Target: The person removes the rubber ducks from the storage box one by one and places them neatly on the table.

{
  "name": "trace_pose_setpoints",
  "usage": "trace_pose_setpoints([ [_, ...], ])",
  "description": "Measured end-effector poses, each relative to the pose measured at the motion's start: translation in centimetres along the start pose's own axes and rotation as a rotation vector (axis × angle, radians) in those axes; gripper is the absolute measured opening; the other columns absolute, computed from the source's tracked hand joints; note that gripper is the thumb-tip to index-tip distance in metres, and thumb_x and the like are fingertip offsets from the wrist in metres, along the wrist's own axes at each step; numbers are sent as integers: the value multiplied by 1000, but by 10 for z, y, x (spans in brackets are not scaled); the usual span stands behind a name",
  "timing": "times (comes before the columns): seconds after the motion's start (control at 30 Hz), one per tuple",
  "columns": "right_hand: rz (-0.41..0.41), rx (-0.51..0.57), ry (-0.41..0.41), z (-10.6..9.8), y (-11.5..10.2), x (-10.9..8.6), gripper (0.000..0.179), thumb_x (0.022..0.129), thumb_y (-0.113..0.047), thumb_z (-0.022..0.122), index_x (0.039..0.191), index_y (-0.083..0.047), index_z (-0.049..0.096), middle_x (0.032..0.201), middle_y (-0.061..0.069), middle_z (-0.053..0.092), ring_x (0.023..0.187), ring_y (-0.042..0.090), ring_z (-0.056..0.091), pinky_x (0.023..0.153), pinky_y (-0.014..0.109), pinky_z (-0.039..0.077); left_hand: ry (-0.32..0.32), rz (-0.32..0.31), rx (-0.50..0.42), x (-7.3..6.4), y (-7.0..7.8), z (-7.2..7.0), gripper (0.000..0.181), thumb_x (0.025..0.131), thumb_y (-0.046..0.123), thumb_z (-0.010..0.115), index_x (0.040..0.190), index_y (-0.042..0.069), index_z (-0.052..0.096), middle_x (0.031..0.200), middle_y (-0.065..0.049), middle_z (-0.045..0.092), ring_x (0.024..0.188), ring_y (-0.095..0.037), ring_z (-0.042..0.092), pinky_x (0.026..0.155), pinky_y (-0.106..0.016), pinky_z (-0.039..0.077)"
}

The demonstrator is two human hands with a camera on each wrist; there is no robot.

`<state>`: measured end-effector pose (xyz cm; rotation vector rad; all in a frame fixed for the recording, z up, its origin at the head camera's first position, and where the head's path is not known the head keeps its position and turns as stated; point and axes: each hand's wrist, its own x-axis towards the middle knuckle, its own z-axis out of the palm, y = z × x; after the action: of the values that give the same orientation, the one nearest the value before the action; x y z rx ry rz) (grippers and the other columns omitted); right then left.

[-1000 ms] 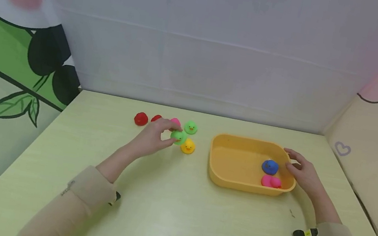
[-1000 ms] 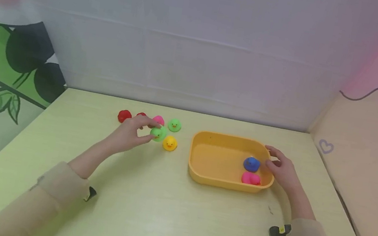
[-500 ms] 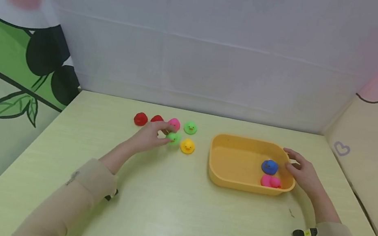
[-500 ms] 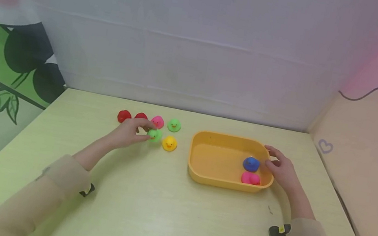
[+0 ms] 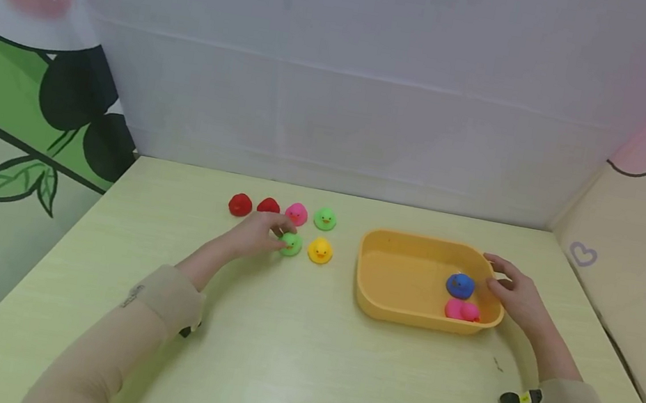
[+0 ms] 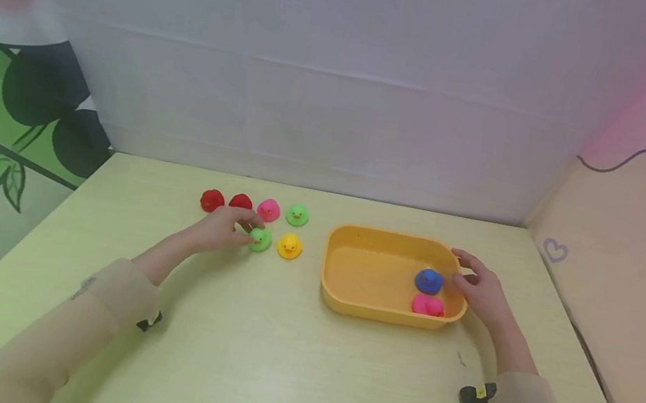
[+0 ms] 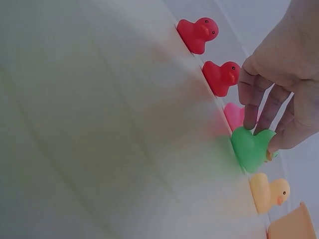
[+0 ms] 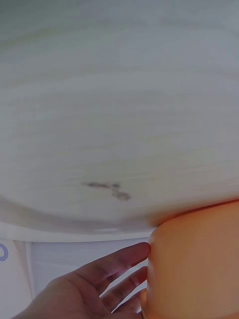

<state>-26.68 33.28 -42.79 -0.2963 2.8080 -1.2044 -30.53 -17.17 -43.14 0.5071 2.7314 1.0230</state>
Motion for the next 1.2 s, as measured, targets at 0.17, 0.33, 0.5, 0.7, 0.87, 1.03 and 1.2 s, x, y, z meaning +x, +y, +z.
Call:
trace_pose_setpoints([
  [0.17, -8, -2, 12, 1, -1, -1, 52, 99, -23, 48, 145, -6, 32, 137, 29, 38, 112, 49, 50, 75, 8, 42, -16, 0, 2, 5, -5, 1, 29, 86, 14, 69, 115, 15, 63, 109, 0, 62, 103, -21, 56, 78, -30, 53],
  [0.33, -20, -5, 21, 2, -1, -1, 52, 99, -23, 48, 145, -5, 32, 136, 30, 38, 111, 49, 51, 75, 7, 42, -32, 1, -4, 6, -6, 1, 30, 86, 14, 69, 115, 15, 64, 109, -1, 62, 103, -22, 55, 79, -30, 52],
  [0.5, -19, -7, 23, 2, 0, 1, 51, 99, -22, 48, 145, -6, 33, 136, 30, 39, 110, 49, 52, 75, 7, 42, -40, 1, -6, 5, -5, -1, 32, 86, 14, 68, 118, 15, 63, 111, -1, 62, 105, -22, 54, 79, -30, 52],
  [0.7, -17, -11, 18, 2, 1, 2, 51, 99, -22, 49, 145, -7, 33, 137, 30, 38, 111, 49, 52, 75, 7, 42, -14, 44, 23, 2, -2, -6, 35, 86, 15, 68, 121, 11, 62, 114, -1, 62, 108, -23, 54, 83, -33, 51],
  [0.87, -19, -14, 18, 2, 1, 2, 52, 99, -23, 48, 145, -7, 32, 137, 30, 38, 111, 49, 52, 75, 8, 43, 0, 75, 39, -3, 5, -9, 36, 86, 15, 68, 121, 9, 61, 114, -3, 63, 108, -24, 54, 85, -35, 51],
  [1.03, -29, -11, 29, 3, 2, 2, 51, 99, -23, 49, 145, -7, 34, 136, 30, 40, 109, 48, 53, 75, 7, 42, 26, 87, 38, -8, 15, -11, 36, 85, 14, 69, 120, 8, 62, 114, -7, 64, 108, -27, 55, 87, -37, 50],
  [1.2, -24, -10, 27, 3, 1, 2, 51, 99, -24, 49, 145, -7, 33, 136, 30, 39, 109, 48, 52, 75, 7, 42, 56, 91, 8, -15, 26, -13, 35, 85, 12, 70, 119, 8, 62, 116, -11, 63, 110, -32, 55, 88, -41, 49],
])
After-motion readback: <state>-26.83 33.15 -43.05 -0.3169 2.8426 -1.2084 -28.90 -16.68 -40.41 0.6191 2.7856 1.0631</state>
